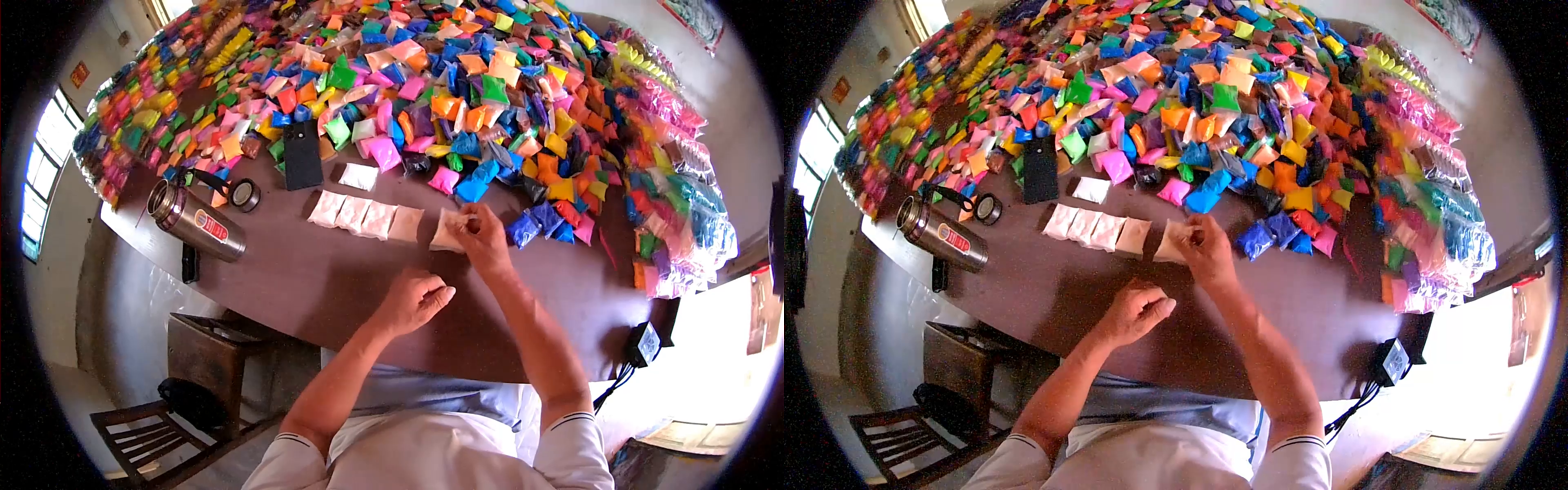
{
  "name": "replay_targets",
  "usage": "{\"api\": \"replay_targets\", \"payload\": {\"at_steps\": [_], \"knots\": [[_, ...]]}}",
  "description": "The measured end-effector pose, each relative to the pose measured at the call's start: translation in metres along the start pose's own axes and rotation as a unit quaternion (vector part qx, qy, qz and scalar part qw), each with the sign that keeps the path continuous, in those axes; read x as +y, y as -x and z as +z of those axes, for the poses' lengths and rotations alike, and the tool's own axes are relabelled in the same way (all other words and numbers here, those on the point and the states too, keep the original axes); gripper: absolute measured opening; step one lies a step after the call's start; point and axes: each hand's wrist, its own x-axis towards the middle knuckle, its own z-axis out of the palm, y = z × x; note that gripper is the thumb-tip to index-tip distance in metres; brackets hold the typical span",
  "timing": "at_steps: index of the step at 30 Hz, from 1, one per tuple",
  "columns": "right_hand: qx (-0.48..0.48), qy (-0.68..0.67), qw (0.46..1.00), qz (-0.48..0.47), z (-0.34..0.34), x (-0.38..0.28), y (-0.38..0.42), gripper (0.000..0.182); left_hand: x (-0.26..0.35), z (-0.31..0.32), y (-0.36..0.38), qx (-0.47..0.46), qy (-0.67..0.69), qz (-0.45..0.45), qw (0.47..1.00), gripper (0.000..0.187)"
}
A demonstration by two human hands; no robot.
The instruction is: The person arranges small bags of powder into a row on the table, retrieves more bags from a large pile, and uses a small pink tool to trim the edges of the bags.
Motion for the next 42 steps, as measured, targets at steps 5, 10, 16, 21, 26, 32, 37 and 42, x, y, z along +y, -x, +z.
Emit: {"api": "replay_targets", "payload": {"at_steps": [5, 10, 16, 21, 26, 32, 37, 42], "knots": [[0.068, 0.186, 0.979, -0.042, 0.018, 0.005, 0.002, 0.036, 0.007, 0.001, -0.002, 0.052, -0.018, 0.07, 0.996, 0.036], [0.088, 0.242, 0.956, -0.141, 0.017, -0.005, 0.01, 0.045, 0.003, 0.003, -0.001, 0.015, -0.044, 0.058, 0.997, 0.034], [0.045, 0.295, 0.933, -0.203, 0.016, 0.003, 0.011, 0.03, 0.002, 0.005, -0.003, -0.007, -0.058, 0.062, 0.996, 0.03], [0.043, 0.277, 0.937, -0.206, 0.019, 0.013, 0.006, 0.023, 0.003, 0.006, -0.002, -0.002, -0.107, 0.068, 0.992, 0.028], [0.037, 0.245, 0.952, -0.181, 0.006, 0.006, -0.001, 0.021, 0.003, 0.004, -0.002, -0.013, -0.118, 0.077, 0.99, 0.028], [0.215, 0.354, 0.887, -0.205, -0.014, -0.031, -0.041, 0.042, 0.007, 0.002, -0.002, -0.003, -0.102, 0.084, 0.991, 0.028], [0.21, 0.489, 0.798, -0.283, -0.054, -0.03, -0.084, 0.04, 0.008, 0.002, -0.003, -0.004, -0.112, 0.078, 0.991, 0.029], [0.131, 0.452, 0.84, -0.268, -0.086, -0.012, -0.08, 0.028, 0.006, 0.005, -0.001, 0.002, -0.091, 0.066, 0.994, 0.029]]}}
